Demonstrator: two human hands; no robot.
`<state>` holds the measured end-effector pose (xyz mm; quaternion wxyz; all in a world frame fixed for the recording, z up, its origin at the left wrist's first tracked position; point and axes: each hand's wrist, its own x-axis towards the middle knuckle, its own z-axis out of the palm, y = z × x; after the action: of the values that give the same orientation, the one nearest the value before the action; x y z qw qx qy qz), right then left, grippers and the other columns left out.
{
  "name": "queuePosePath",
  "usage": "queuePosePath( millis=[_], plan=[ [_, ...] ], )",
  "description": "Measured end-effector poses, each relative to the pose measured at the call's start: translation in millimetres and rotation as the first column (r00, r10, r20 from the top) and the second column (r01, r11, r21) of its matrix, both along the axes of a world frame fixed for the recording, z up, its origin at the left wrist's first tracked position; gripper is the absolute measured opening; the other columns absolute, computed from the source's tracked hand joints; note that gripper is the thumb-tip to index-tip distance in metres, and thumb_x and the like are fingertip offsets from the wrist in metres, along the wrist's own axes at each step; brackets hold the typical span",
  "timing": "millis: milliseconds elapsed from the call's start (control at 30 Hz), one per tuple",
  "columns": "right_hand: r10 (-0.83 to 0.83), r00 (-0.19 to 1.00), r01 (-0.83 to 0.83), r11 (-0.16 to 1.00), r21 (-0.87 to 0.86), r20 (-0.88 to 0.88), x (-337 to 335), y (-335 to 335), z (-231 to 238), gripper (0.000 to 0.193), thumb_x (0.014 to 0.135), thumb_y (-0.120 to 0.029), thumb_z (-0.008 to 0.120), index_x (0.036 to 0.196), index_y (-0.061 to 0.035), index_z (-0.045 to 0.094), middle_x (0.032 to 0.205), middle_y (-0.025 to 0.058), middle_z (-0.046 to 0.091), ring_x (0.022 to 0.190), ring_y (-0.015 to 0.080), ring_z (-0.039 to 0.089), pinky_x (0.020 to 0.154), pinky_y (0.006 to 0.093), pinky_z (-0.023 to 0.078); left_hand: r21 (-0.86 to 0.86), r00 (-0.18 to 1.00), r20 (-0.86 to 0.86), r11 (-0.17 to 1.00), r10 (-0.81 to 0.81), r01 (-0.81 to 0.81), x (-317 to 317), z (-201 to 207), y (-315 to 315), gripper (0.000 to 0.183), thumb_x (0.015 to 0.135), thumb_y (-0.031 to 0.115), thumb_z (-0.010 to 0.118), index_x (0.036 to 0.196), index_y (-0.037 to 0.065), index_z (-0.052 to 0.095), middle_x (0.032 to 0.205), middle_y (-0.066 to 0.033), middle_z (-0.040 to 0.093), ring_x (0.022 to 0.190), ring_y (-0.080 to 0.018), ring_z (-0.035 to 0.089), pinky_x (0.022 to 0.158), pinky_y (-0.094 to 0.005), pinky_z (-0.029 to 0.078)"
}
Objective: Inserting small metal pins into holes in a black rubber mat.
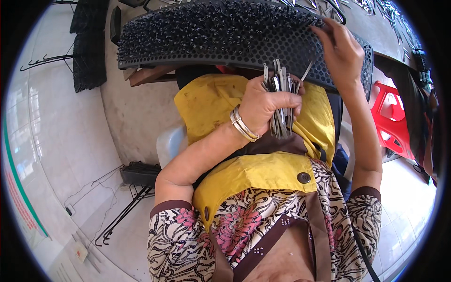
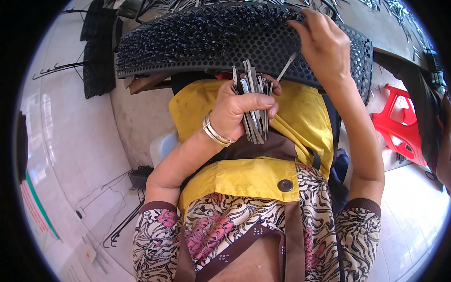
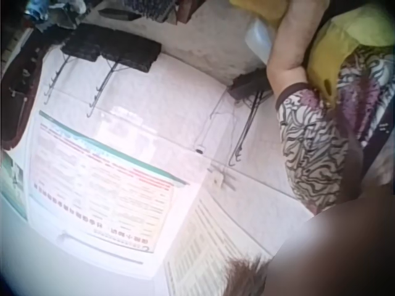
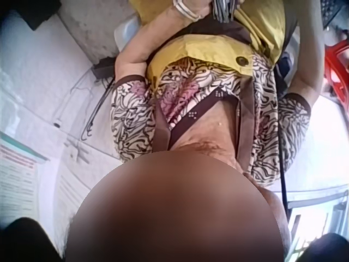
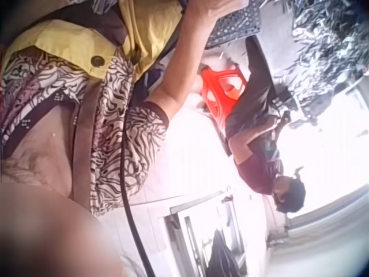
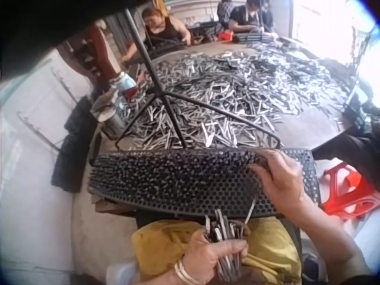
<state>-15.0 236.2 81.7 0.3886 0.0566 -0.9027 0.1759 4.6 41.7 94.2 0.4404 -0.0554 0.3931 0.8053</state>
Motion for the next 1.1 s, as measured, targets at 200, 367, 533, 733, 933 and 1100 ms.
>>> queuePosePath(
  millis=[200, 367, 533, 733, 933, 1100],
  plan=[
    [0.338, 0.785, 0.272, 0.565, -0.779, 0.519, 36, -22, 21, 0.015, 0.08, -0.008, 0.061, 0.091, 0.002, 0.06, 0.064, 0.004, 0.06, 0.052, 0.0064, 0.053, 0.048, 0.02, 0.043, 0.009, 0.997, -0.072, 1.0, -0.01, 0.01, 1, 3, -4, 0.024, 0.067, -0.005, 0.063, 0.09, -0.004, 0.056, 0.079, -0.0101, 0.059, 0.059, -0.0175, 0.058, 0.053, -0.0281, 0.049],
    [0.505, 0.796, 0.279, 0.185, -0.942, 0.335, 38, -16, 20, 0.014, 0.082, -0.004, 0.057, 0.093, 0.0038, 0.058, 0.074, 0.0084, 0.061, 0.056, 0.0096, 0.056, 0.049, 0.0214, 0.047, 0.013, 0.998, -0.07, 1.0, -0.005, 0.006, 0, 5, 2, 0.021, 0.067, -0.006, 0.062, 0.088, -0.003, 0.057, 0.075, -0.0085, 0.059, 0.058, -0.0162, 0.059, 0.053, -0.0268, 0.049],
    [0.56, 0.808, 0.252, -0.051, -0.966, 0.181, 33, -13, 18, 0.012, 0.082, -0.002, 0.056, 0.092, 0.0035, 0.058, 0.081, 0.0109, 0.061, 0.063, 0.0137, 0.059, 0.058, 0.0266, 0.052, -0.011, 0.998, -0.043, 0.999, 0.049, -0.05, -4, 6, 1, 0.021, 0.067, -0.006, 0.062, 0.087, -0.003, 0.056, 0.075, -0.01, 0.059, 0.056, -0.0175, 0.059, 0.051, -0.0276, 0.049],
    [0.247, 0.964, -0.031, 0.465, -0.885, 0.096, 11, -4, 19, 0.011, 0.081, -0.002, 0.057, 0.088, 0.005, 0.062, 0.076, 0.0082, 0.062, 0.066, 0.0129, 0.059, 0.063, 0.0239, 0.051, -0.022, 0.998, -0.014, 0.997, 0.067, -0.067, -3, 0, 1, 0.019, 0.066, -0.007, 0.06, 0.084, -0.003, 0.056, 0.074, -0.0103, 0.059, 0.055, -0.0176, 0.058, 0.049, -0.0275, 0.048],
    [0.191, 0.981, -0.159, 0.664, -0.731, -0.04, -11, -4, 3, 0.012, 0.081, 0.001, 0.057, 0.091, 0.0041, 0.062, 0.076, 0.0052, 0.062, 0.068, 0.0093, 0.059, 0.065, 0.0209, 0.05, -0.033, 0.999, 0.032, 0.999, 0.007, -0.006, -3, -5, 0, 0.018, 0.067, -0.007, 0.06, 0.083, -0.002, 0.056, 0.07, -0.009, 0.058, 0.054, -0.0175, 0.058, 0.048, -0.0272, 0.048],
    [0.188, 0.982, -0.136, 0.721, -0.679, 0.004, -18, -3, -3, 0.01, 0.08, 0.0, 0.058, 0.088, 0.0015, 0.063, 0.079, 0.005, 0.063, 0.069, 0.0116, 0.061, 0.064, 0.0193, 0.048, -0.027, 0.999, 0.041, 1.0, 0.012, -0.011, -3, -7, 0, 0.017, 0.067, -0.006, 0.061, 0.083, -0.001, 0.056, 0.068, -0.0085, 0.057, 0.054, -0.0176, 0.058, 0.049, -0.0273, 0.048]
  ],
)
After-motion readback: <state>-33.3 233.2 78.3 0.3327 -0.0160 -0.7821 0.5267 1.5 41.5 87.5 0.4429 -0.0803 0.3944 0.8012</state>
